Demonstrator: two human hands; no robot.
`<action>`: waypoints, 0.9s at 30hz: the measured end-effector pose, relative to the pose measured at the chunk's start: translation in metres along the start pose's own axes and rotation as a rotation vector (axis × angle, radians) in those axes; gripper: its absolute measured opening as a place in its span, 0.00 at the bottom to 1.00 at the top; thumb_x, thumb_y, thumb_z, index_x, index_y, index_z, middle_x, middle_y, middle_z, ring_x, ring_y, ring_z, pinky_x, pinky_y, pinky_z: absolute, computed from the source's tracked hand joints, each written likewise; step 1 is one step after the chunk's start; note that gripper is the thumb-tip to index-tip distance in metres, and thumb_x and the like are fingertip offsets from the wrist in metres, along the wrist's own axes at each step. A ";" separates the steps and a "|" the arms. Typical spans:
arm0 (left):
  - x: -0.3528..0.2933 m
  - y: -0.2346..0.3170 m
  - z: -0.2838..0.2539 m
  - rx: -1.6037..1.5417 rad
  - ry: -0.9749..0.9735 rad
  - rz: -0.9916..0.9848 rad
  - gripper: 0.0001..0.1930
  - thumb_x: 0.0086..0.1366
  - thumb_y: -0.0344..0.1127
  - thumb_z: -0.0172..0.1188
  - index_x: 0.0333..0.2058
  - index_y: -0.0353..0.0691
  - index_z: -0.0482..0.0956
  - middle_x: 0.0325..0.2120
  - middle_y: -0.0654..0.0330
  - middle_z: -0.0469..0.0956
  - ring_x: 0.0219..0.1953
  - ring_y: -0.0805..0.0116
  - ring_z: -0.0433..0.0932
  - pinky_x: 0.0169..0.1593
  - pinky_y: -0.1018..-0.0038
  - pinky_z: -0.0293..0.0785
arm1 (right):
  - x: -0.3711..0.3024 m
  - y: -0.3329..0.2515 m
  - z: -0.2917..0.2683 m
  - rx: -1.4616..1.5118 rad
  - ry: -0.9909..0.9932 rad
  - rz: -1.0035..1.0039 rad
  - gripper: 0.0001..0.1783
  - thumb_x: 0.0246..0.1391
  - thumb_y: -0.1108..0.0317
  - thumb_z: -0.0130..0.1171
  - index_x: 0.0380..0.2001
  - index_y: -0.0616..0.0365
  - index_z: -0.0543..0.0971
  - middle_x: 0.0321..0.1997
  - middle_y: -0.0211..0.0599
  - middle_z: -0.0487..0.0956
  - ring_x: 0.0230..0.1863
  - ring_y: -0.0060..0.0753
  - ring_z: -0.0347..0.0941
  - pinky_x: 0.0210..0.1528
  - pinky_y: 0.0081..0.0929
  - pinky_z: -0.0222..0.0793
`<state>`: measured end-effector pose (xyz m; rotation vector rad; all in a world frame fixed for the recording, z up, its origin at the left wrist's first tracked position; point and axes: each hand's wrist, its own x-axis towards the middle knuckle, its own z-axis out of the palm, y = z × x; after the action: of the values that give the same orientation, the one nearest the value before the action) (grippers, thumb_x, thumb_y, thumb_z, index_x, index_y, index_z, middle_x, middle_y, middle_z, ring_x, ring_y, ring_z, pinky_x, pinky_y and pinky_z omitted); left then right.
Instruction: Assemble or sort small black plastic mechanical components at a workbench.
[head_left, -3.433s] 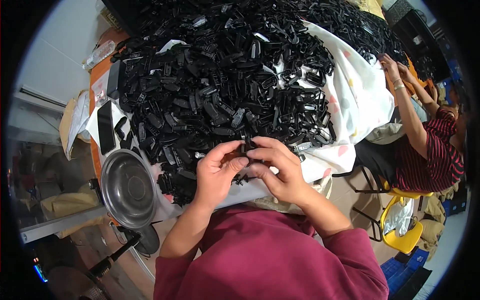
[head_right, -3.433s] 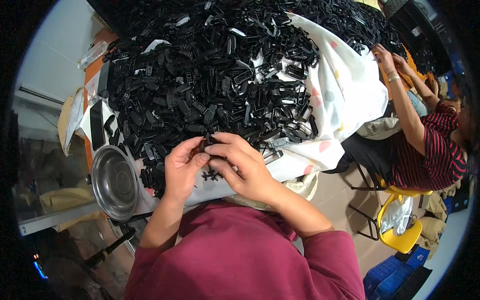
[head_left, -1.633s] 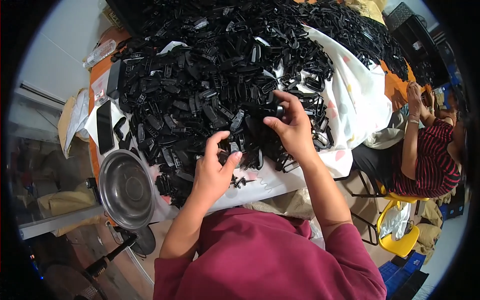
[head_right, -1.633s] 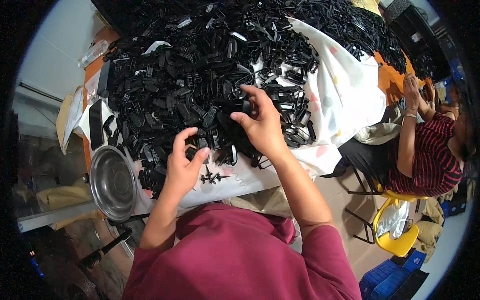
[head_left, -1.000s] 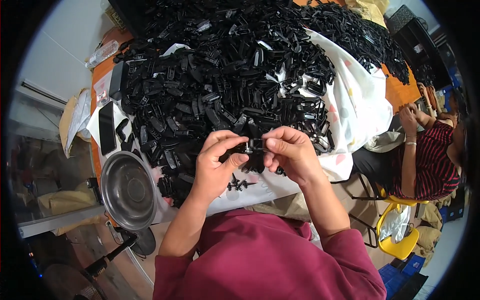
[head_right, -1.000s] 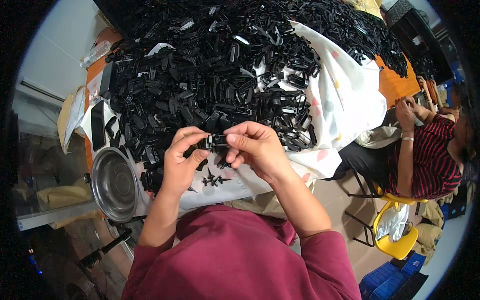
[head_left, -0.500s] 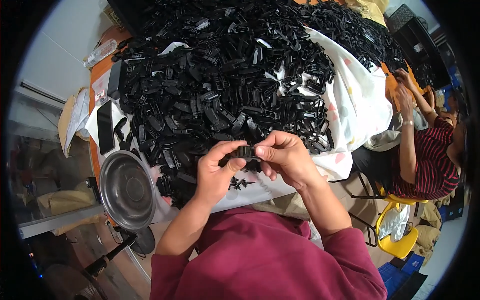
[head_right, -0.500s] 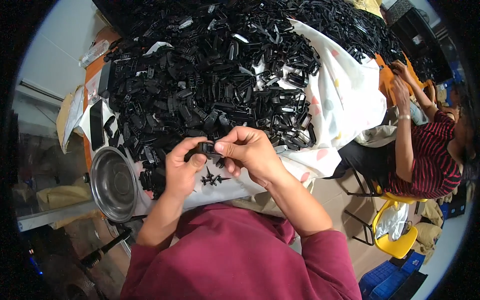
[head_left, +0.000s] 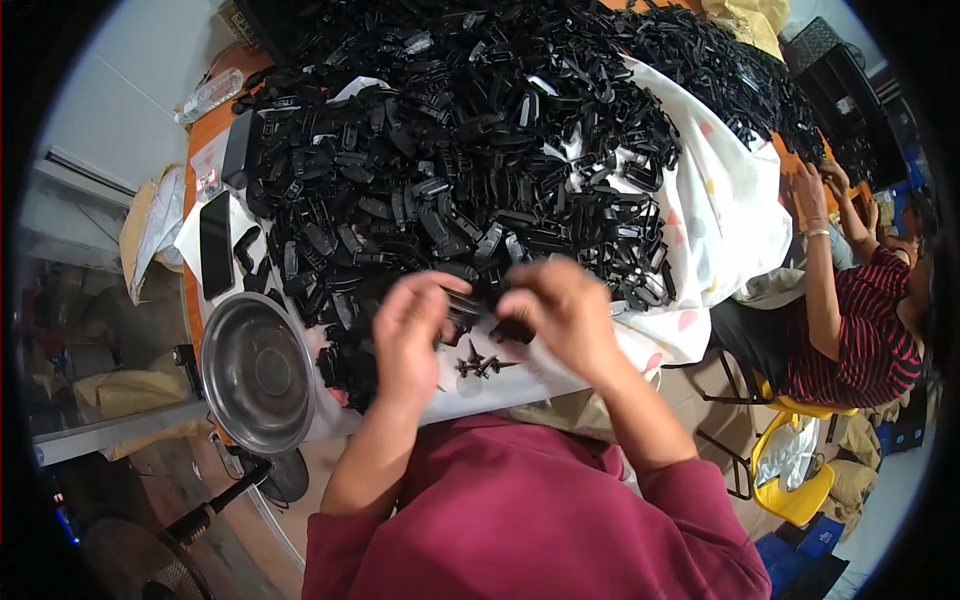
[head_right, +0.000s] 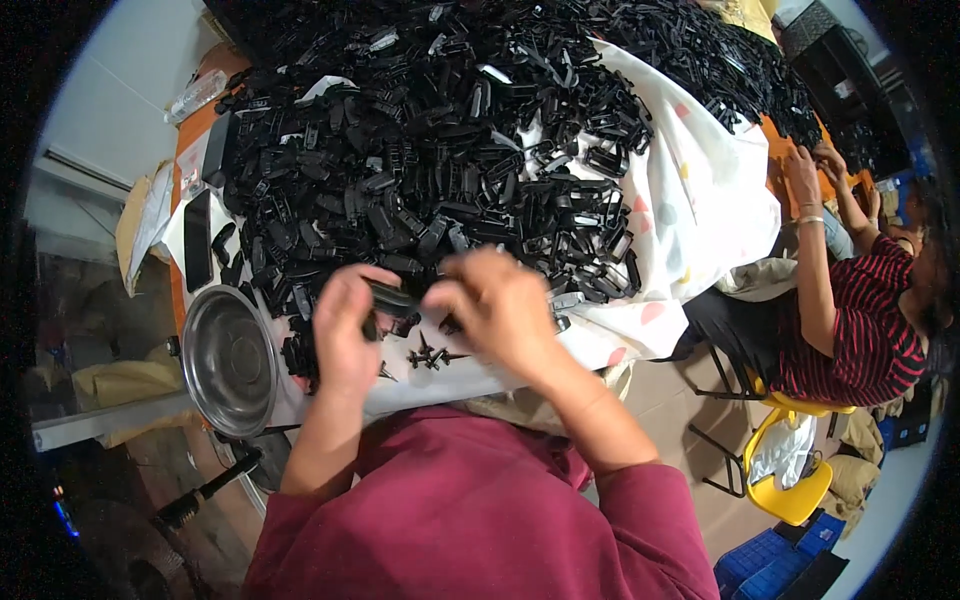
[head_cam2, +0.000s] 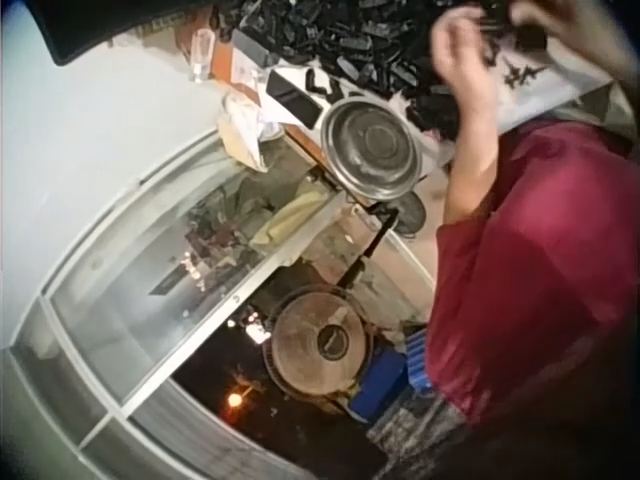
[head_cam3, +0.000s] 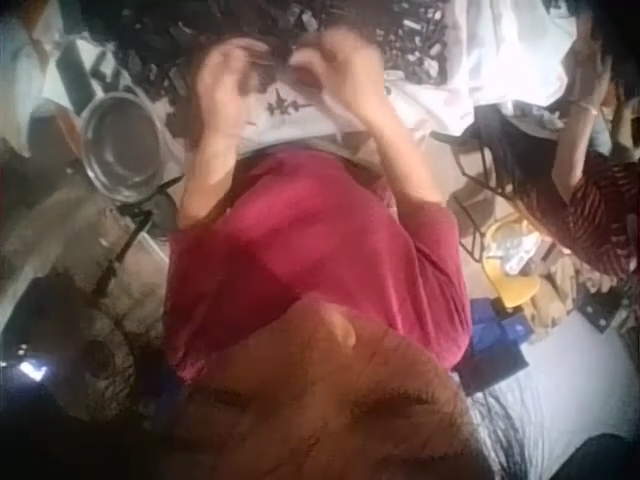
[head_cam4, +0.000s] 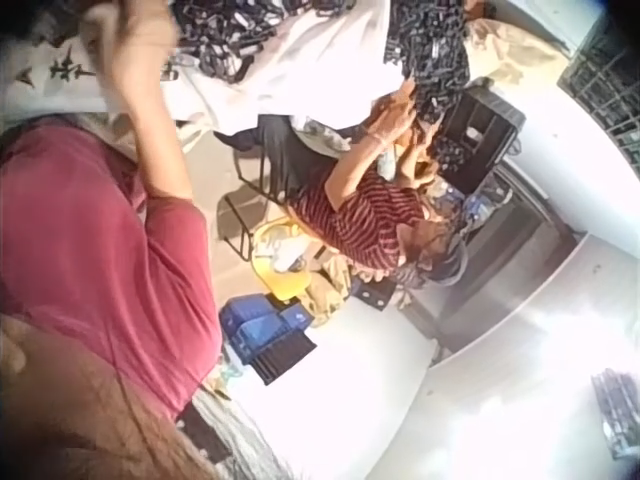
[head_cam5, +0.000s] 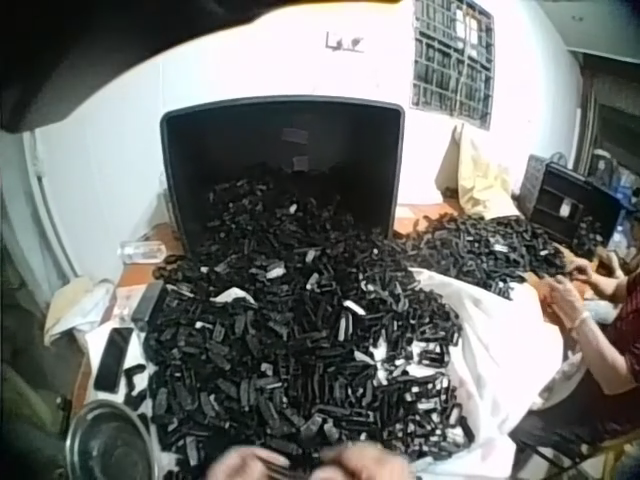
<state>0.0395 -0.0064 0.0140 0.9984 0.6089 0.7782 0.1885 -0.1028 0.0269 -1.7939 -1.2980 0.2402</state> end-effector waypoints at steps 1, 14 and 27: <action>0.009 0.006 -0.004 0.039 0.111 0.079 0.05 0.60 0.30 0.53 0.32 0.35 0.73 0.31 0.60 0.75 0.25 0.80 0.67 0.27 0.85 0.65 | 0.013 0.005 -0.002 -0.236 0.074 -0.043 0.11 0.37 0.67 0.65 0.27 0.58 0.78 0.28 0.39 0.75 0.30 0.41 0.72 0.30 0.29 0.68; 0.062 0.029 0.024 1.505 -0.201 0.595 0.07 0.50 0.32 0.61 0.29 0.40 0.76 0.31 0.60 0.76 0.29 0.60 0.77 0.33 0.72 0.72 | 0.015 0.010 -0.022 0.406 -0.073 0.294 0.17 0.52 0.72 0.55 0.46 0.59 0.67 0.32 0.33 0.74 0.31 0.21 0.71 0.30 0.19 0.68; 0.029 0.016 0.025 -0.241 -0.358 -0.321 0.17 0.51 0.38 0.66 0.37 0.39 0.71 0.22 0.65 0.72 0.21 0.79 0.69 0.25 0.83 0.65 | 0.012 -0.023 -0.003 1.264 0.025 0.480 0.12 0.57 0.70 0.49 0.43 0.62 0.70 0.28 0.35 0.73 0.22 0.22 0.69 0.18 0.18 0.68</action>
<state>0.0706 0.0101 0.0363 0.7682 0.3417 0.3651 0.1803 -0.0932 0.0498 -0.9231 -0.4052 1.0288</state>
